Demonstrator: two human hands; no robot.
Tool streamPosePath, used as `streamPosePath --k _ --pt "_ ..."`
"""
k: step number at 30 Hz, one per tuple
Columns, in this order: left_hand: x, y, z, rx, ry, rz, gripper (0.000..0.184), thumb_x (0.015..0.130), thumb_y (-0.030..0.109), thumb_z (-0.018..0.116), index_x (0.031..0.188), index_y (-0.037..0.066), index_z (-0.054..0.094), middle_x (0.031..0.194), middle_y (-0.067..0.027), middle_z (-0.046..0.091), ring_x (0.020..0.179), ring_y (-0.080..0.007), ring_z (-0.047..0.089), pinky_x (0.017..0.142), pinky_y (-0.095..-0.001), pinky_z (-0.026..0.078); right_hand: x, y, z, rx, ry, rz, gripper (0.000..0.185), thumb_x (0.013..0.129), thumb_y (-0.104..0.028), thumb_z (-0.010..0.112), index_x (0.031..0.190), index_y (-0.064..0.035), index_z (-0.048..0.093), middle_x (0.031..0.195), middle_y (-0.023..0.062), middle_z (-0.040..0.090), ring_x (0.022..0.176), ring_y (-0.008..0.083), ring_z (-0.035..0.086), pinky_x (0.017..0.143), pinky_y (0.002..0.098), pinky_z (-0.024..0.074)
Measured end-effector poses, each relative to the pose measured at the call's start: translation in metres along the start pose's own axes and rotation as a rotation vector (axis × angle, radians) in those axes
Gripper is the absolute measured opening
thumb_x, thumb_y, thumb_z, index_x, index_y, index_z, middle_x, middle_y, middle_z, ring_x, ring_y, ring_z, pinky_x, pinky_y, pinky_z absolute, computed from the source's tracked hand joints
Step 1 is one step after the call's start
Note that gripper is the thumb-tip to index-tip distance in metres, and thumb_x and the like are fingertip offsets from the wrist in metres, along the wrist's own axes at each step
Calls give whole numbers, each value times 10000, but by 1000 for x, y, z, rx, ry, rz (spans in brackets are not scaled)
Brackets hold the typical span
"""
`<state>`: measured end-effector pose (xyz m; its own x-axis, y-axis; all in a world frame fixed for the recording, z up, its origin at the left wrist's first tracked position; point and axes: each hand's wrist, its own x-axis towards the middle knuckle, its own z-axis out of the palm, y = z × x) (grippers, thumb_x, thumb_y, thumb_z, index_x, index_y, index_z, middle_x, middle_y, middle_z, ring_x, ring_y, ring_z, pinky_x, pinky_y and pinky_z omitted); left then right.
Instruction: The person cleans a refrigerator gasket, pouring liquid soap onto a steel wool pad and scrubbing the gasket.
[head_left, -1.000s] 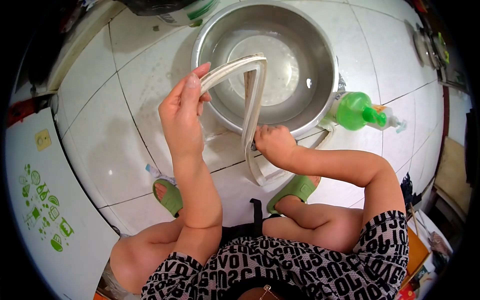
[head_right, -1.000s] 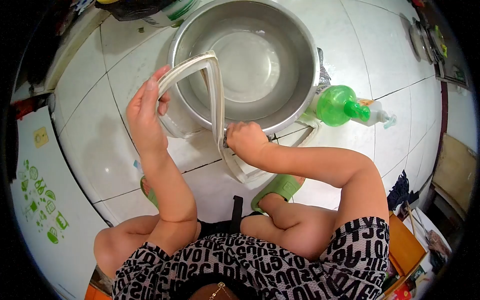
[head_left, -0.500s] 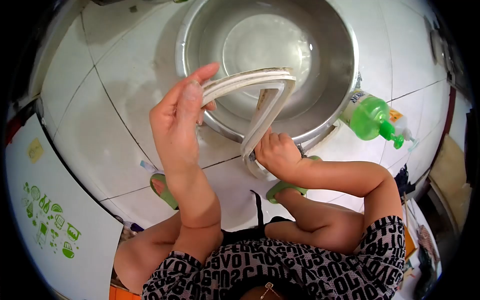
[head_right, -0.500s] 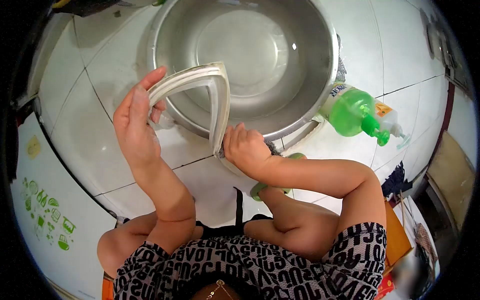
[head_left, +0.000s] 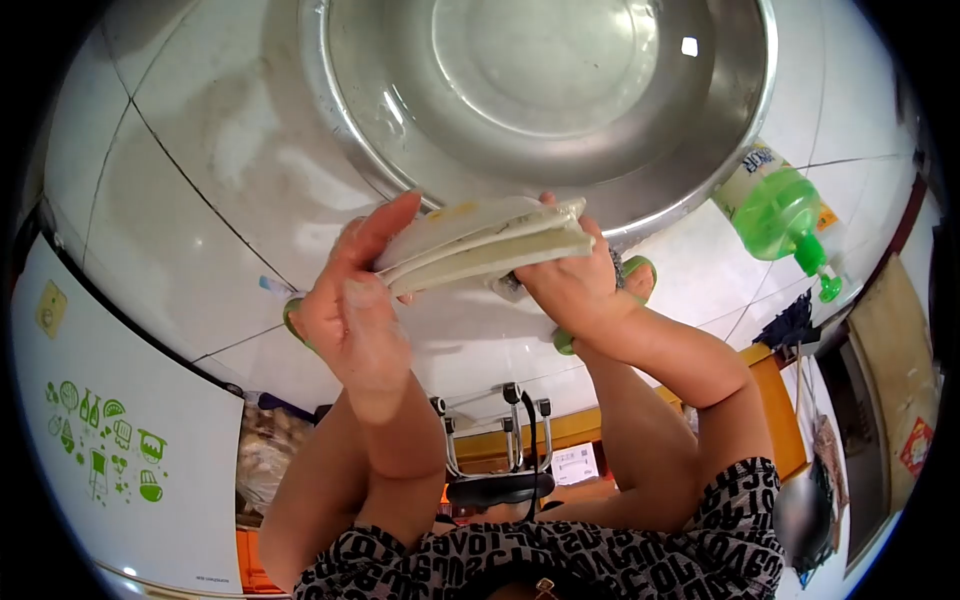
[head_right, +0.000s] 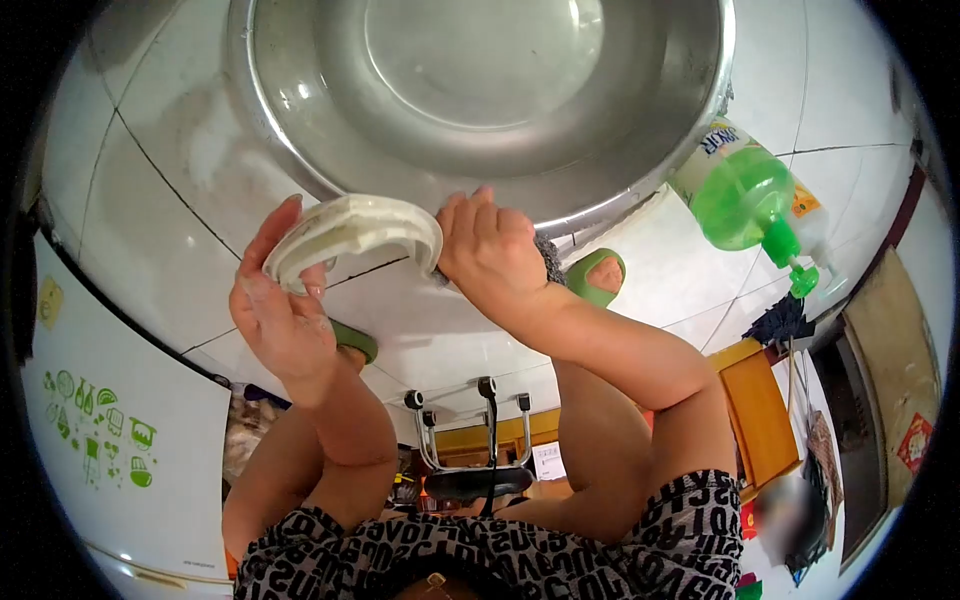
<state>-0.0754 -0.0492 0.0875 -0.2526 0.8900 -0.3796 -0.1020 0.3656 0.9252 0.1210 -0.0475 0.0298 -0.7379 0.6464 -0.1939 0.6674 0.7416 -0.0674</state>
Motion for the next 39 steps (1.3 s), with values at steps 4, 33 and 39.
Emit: streamPosePath --k 4,33,39 --pt "-11 2 15 -62 -57 -50 642 970 441 441 1224 -146 494 801 -102 582 621 -89 426 560 -220 324 0 -5 4 -29 13 75 93 615 -85 629 684 -47 580 623 55 544 521 122 459 456 259 309" --pt "-175 138 -71 139 -203 -721 488 805 36 629 1267 -18 481 1083 -72 585 926 -135 564 823 -267 457 -217 -116 44 1409 -271 1793 463 964 -394 439 1202 -13 551 934 32 555 813 126 544 706 289 462" --pt "-164 138 -75 25 -109 -759 532 769 -22 639 1271 -49 462 1079 -60 593 965 -122 558 869 -278 445 -281 -82 125 1107 -215 2050 417 959 -363 468 1149 0 543 861 61 553 722 165 554 613 321 465"
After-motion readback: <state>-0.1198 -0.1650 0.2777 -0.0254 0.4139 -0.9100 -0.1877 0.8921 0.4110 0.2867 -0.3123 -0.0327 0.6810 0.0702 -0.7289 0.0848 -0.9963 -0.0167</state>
